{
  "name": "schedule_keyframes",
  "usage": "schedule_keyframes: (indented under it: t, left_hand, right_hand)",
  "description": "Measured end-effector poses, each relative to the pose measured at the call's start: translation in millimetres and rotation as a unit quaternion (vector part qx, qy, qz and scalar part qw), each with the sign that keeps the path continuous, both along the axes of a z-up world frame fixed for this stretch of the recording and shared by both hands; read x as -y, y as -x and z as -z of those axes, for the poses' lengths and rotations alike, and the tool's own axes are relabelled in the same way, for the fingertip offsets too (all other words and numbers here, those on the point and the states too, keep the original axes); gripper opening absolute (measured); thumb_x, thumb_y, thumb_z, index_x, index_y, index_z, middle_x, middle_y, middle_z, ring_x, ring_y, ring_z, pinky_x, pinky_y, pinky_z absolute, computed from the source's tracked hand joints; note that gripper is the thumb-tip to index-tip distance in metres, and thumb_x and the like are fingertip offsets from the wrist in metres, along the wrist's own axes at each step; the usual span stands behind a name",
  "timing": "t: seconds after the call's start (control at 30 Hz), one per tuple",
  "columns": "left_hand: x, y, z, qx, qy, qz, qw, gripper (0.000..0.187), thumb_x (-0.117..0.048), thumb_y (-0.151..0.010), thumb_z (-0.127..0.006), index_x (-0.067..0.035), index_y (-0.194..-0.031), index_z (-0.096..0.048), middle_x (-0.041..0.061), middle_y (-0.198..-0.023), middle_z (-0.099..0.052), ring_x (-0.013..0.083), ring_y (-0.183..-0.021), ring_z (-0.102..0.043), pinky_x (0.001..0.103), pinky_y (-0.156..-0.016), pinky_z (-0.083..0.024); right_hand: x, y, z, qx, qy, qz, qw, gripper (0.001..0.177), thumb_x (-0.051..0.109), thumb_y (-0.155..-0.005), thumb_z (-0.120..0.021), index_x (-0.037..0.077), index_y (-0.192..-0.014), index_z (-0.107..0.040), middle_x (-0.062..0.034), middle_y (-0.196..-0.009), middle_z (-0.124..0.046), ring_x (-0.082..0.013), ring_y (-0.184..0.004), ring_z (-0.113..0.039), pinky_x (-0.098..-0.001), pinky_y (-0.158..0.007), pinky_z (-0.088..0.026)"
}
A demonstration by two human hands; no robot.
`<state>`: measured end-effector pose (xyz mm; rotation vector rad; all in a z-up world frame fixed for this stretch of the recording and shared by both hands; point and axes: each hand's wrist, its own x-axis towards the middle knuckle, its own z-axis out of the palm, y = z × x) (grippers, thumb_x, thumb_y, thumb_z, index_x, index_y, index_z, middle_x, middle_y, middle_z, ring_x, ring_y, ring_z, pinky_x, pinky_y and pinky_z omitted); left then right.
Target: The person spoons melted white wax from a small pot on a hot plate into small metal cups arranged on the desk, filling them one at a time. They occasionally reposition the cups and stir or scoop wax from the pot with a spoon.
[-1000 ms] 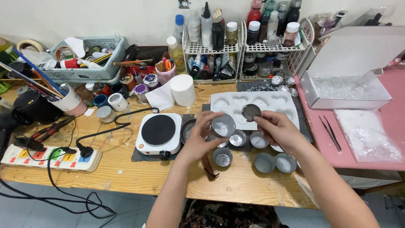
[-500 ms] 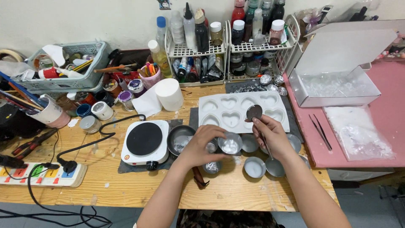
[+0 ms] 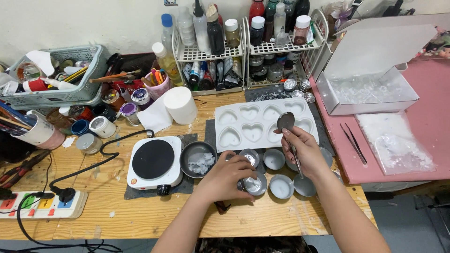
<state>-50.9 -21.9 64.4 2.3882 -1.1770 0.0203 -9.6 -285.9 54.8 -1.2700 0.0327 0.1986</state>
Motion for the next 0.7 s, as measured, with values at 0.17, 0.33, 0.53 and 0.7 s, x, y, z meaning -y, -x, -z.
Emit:
schedule_keyframes:
  t: [0.17, 0.33, 0.53, 0.7]
  left_hand:
    - [0.5, 0.4, -4.5, -0.004, 0.026, -0.011, 1.000, 0.056, -0.058, -0.070, -0.083, -0.016, -0.106, -0.076, 0.003, -0.117, -0.072, 0.0233, -0.125, -0.056, 0.048, -0.114, -0.028]
    - [0.5, -3.1, 0.6, -0.016, 0.039, -0.069, 0.997, 0.044, -0.052, -0.091, -0.070, -0.015, -0.116, -0.073, 0.004, -0.114, -0.071, 0.0228, -0.119, -0.060, 0.045, -0.113, -0.032]
    - [-1.6, -6.7, 1.6, 0.041, 0.113, -0.152, 0.981, 0.024, -0.031, -0.097, -0.067, -0.012, -0.111, -0.072, 0.004, -0.107, -0.073, 0.0233, -0.110, -0.066, 0.041, -0.104, -0.039]
    - [-1.7, -7.9, -4.1, 0.009, 0.160, -0.218, 0.963, 0.021, -0.024, -0.097, -0.066, -0.010, -0.111, -0.073, 0.006, -0.102, -0.074, 0.0238, -0.102, -0.066, 0.040, -0.100, -0.041]
  right_hand:
    - [-2.8, 2.5, -8.5, -0.012, 0.001, 0.016, 1.000, 0.030, 0.025, -0.104, -0.051, 0.003, -0.120, -0.065, 0.0030, -0.063, -0.050, -0.0056, -0.044, -0.042, -0.0218, -0.038, -0.031]
    - [5.3, 0.3, -0.7, 0.006, -0.056, 0.041, 0.998, 0.030, 0.027, -0.107, -0.047, 0.005, -0.122, -0.062, 0.0036, -0.061, -0.044, -0.0048, -0.042, -0.035, -0.0208, -0.036, -0.026]
    - [4.0, 2.3, -6.2, 0.014, -0.041, 0.025, 0.999, 0.031, 0.021, -0.106, -0.048, 0.002, -0.126, -0.064, 0.0029, -0.065, -0.046, -0.0046, -0.044, -0.036, -0.0206, -0.039, -0.029]
    - [2.4, 5.5, -13.7, 0.033, 0.039, 0.009, 0.999, 0.029, 0.019, -0.103, -0.051, 0.004, -0.123, -0.065, -0.0026, -0.069, -0.062, -0.0079, -0.045, -0.049, -0.0230, -0.038, -0.036]
